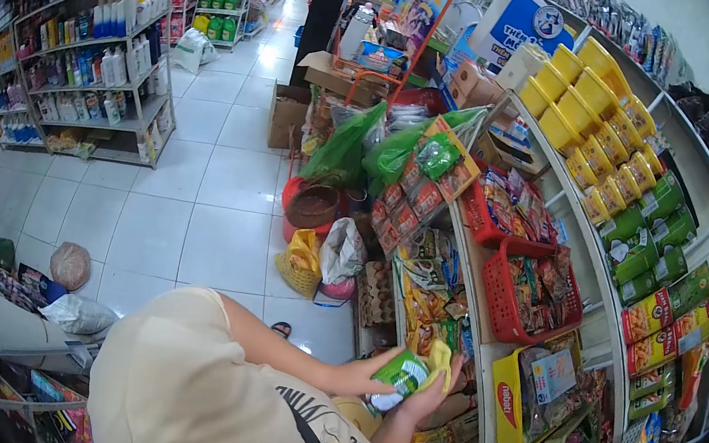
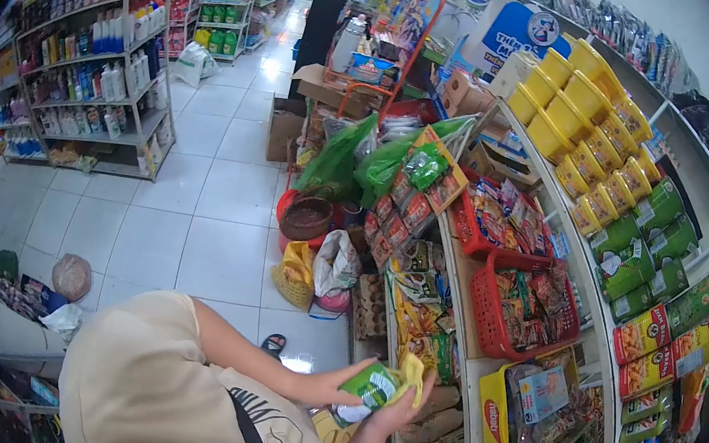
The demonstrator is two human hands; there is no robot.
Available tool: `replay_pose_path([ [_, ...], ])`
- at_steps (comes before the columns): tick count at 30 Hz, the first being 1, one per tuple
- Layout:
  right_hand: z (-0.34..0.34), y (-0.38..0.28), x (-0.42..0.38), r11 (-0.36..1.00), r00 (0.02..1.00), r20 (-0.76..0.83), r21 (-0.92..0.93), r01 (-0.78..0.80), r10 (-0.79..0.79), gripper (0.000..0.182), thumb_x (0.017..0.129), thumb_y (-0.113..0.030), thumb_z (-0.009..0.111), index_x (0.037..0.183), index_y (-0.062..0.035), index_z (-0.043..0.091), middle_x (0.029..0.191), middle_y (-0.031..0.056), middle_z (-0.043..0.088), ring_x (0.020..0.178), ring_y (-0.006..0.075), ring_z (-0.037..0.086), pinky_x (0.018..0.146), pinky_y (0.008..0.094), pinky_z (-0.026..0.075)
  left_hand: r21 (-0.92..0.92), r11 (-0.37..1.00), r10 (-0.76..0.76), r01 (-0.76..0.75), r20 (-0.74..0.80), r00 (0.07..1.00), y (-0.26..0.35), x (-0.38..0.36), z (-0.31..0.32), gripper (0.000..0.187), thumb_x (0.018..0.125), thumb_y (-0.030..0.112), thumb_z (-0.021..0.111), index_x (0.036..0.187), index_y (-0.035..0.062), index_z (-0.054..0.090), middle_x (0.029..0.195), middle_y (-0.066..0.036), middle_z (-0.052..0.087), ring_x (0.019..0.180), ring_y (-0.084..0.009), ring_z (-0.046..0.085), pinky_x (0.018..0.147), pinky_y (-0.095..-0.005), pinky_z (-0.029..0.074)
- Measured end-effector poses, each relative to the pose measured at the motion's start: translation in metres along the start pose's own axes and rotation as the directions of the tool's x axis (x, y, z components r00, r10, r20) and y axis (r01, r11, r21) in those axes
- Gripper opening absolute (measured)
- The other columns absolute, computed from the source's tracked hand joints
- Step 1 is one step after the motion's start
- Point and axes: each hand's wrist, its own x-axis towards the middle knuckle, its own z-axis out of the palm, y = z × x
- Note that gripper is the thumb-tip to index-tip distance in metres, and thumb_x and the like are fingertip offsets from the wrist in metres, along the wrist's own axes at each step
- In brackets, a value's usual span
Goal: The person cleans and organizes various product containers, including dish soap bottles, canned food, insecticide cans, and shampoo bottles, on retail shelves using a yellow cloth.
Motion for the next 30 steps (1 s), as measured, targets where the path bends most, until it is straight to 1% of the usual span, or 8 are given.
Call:
replay_pose_path([
  [3, 0.022, 0.004, -0.006, 0.954, 0.966, 0.212, -0.226, 0.197, -0.149, 0.041, 0.084, -0.009, 0.043, 0.123, 0.0031, 0.045, 0.13, 0.0184, 0.04, 0.114, 0.0293, 0.046, 0.096, 0.0388, 0.036, -0.22, 0.975, -0.06, 0.042, -0.072, 0.996, 0.024, -0.006, -0.026, 0.074, 0.087, 0.018, 0.054, 0.142, 0.0087, 0.004, 0.133, -0.013, 0.034, 0.113, -0.0151, 0.041, 0.091, -0.0252, 0.037],
  [7, 0.058, -0.015, -0.035, 0.662, 0.776, 0.583, -0.486, 0.571, -0.241, 0.03, 0.079, -0.01, 0.051, 0.104, 0.0025, 0.06, 0.12, 0.0205, 0.05, 0.108, 0.0308, 0.05, 0.093, 0.0393, 0.037, -0.712, 0.693, -0.33, 0.115, -0.171, 0.929, 0.051, -0.037, -0.046, 0.07, 0.085, 0.019, 0.056, 0.14, 0.0078, 0.014, 0.125, -0.01, 0.043, 0.11, -0.0146, 0.045, 0.089, -0.027, 0.04],
  [10, 0.082, -0.008, -0.049, 0.628, 0.698, 0.694, -0.466, 0.624, -0.178, 0.026, 0.077, -0.011, 0.055, 0.098, 0.0023, 0.063, 0.103, 0.0163, 0.061, 0.097, 0.0256, 0.057, 0.087, 0.0345, 0.041, -0.671, 0.701, -0.397, 0.243, -0.084, 0.914, 0.024, -0.078, -0.057, 0.071, 0.085, 0.02, 0.056, 0.141, 0.0098, 0.014, 0.121, -0.01, 0.046, 0.106, -0.0139, 0.048, 0.086, -0.0278, 0.042],
  [12, 0.09, 0.007, -0.054, 0.797, 0.791, 0.564, -0.579, 0.173, 0.238, 0.025, 0.078, -0.011, 0.056, 0.098, 0.0027, 0.063, 0.098, 0.0131, 0.062, 0.091, 0.0208, 0.058, 0.083, 0.0312, 0.043, -0.586, 0.756, -0.406, 0.291, -0.071, 0.911, 0.027, -0.108, -0.071, 0.075, 0.084, 0.021, 0.058, 0.141, 0.0077, 0.011, 0.12, -0.011, 0.047, 0.103, -0.0146, 0.049, 0.083, -0.0286, 0.043],
  [15, 0.105, 0.031, -0.061, 0.75, 0.586, 0.48, -0.517, -0.412, 0.653, 0.021, 0.08, -0.008, 0.056, 0.096, 0.004, 0.062, 0.093, 0.0078, 0.063, 0.083, 0.015, 0.058, 0.076, 0.0257, 0.044, -0.239, 0.928, -0.31, 0.285, -0.076, 0.948, 0.012, -0.152, -0.109, 0.081, 0.082, 0.024, 0.061, 0.14, 0.004, 0.009, 0.12, -0.012, 0.046, 0.105, -0.0159, 0.048, 0.084, -0.029, 0.043],
  [18, 0.131, 0.054, -0.098, 0.76, 0.481, 0.594, -0.431, -0.486, 0.645, 0.018, 0.083, -0.004, 0.053, 0.099, 0.001, 0.057, 0.109, 0.0111, 0.057, 0.1, 0.0189, 0.053, 0.087, 0.0278, 0.041, 0.018, 0.961, -0.272, 0.275, -0.097, 0.957, 0.047, -0.198, -0.136, 0.085, 0.078, 0.022, 0.065, 0.141, 0.0074, 0.01, 0.119, -0.016, 0.044, 0.107, -0.0214, 0.047, 0.088, -0.0284, 0.04],
  [23, 0.164, 0.074, -0.141, 0.762, 0.493, 0.582, -0.465, -0.451, 0.647, 0.03, 0.079, 0.001, 0.05, 0.108, -0.0006, 0.054, 0.118, 0.0103, 0.052, 0.106, 0.0196, 0.051, 0.089, 0.0288, 0.04, 0.283, 0.921, -0.244, 0.267, -0.114, 0.963, 0.063, -0.248, -0.169, 0.086, 0.077, 0.022, 0.066, 0.143, 0.0168, 0.01, 0.104, -0.016, 0.046, 0.096, -0.0262, 0.05, 0.086, -0.0304, 0.041],
  [30, 0.222, 0.034, -0.173, 0.808, 0.319, 0.743, -0.548, -0.216, 0.589, 0.054, 0.072, 0.01, 0.04, 0.125, 0.0023, 0.043, 0.127, 0.0133, 0.047, 0.117, 0.0199, 0.045, 0.099, 0.0294, 0.033, -0.131, 0.951, -0.286, 0.279, -0.039, 0.957, 0.082, -0.284, -0.195, 0.084, 0.076, 0.023, 0.066, 0.141, 0.01, 0.015, 0.116, -0.017, 0.045, 0.106, -0.0222, 0.046, 0.089, -0.0306, 0.038],
])
